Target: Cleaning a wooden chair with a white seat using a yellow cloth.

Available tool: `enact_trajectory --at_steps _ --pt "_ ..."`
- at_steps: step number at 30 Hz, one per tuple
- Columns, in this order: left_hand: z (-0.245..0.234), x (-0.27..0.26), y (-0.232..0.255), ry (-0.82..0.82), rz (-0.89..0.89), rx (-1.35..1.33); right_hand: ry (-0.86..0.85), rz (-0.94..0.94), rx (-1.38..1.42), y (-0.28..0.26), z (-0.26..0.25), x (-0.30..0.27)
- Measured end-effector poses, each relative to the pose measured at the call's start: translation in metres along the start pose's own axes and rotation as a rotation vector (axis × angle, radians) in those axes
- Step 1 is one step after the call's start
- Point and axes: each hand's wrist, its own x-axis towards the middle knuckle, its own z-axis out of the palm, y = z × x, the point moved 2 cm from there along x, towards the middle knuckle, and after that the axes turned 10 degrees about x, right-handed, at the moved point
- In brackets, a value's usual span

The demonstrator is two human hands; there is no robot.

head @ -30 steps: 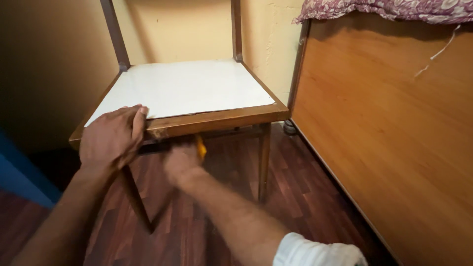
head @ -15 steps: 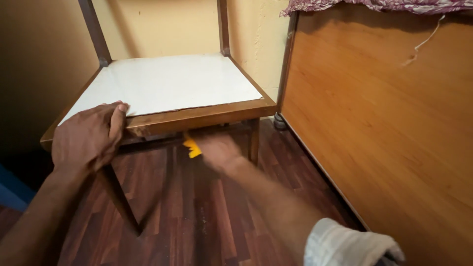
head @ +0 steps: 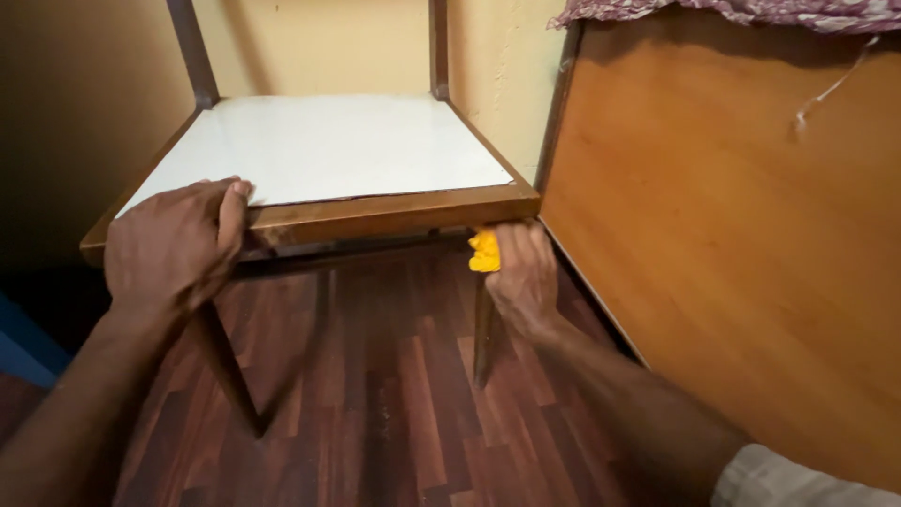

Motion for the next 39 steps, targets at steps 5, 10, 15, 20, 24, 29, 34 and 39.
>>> enact_trajectory --at_steps 5,10,15,20,24,29,34,39 --pt "0.005 0.002 -0.001 0.071 0.046 0.017 0.196 0.37 0.16 -0.013 -0.016 0.008" --pt "0.011 0.001 -0.004 0.091 -0.015 0.06 0.15 0.534 0.593 0.004 0.035 0.013" --pt "0.024 0.0 -0.008 0.184 0.03 0.09 0.216 0.811 0.539 0.002 0.094 -0.039" --pt "0.014 0.001 0.001 0.166 -0.021 0.13 0.132 1.161 0.611 0.011 0.138 -0.096" --pt "0.017 0.004 -0.003 0.126 -0.049 0.144 0.087 1.119 0.536 0.002 0.131 -0.094" --pt "0.028 0.001 -0.013 0.268 0.043 0.062 0.016 1.069 0.462 -0.018 0.109 -0.102" --pt "0.036 0.005 -0.014 0.183 0.005 0.1 0.084 0.495 0.519 -0.069 0.006 -0.065" --pt "0.037 0.001 -0.016 0.303 0.064 0.096 -0.219 -0.347 0.128 -0.041 0.004 -0.027"
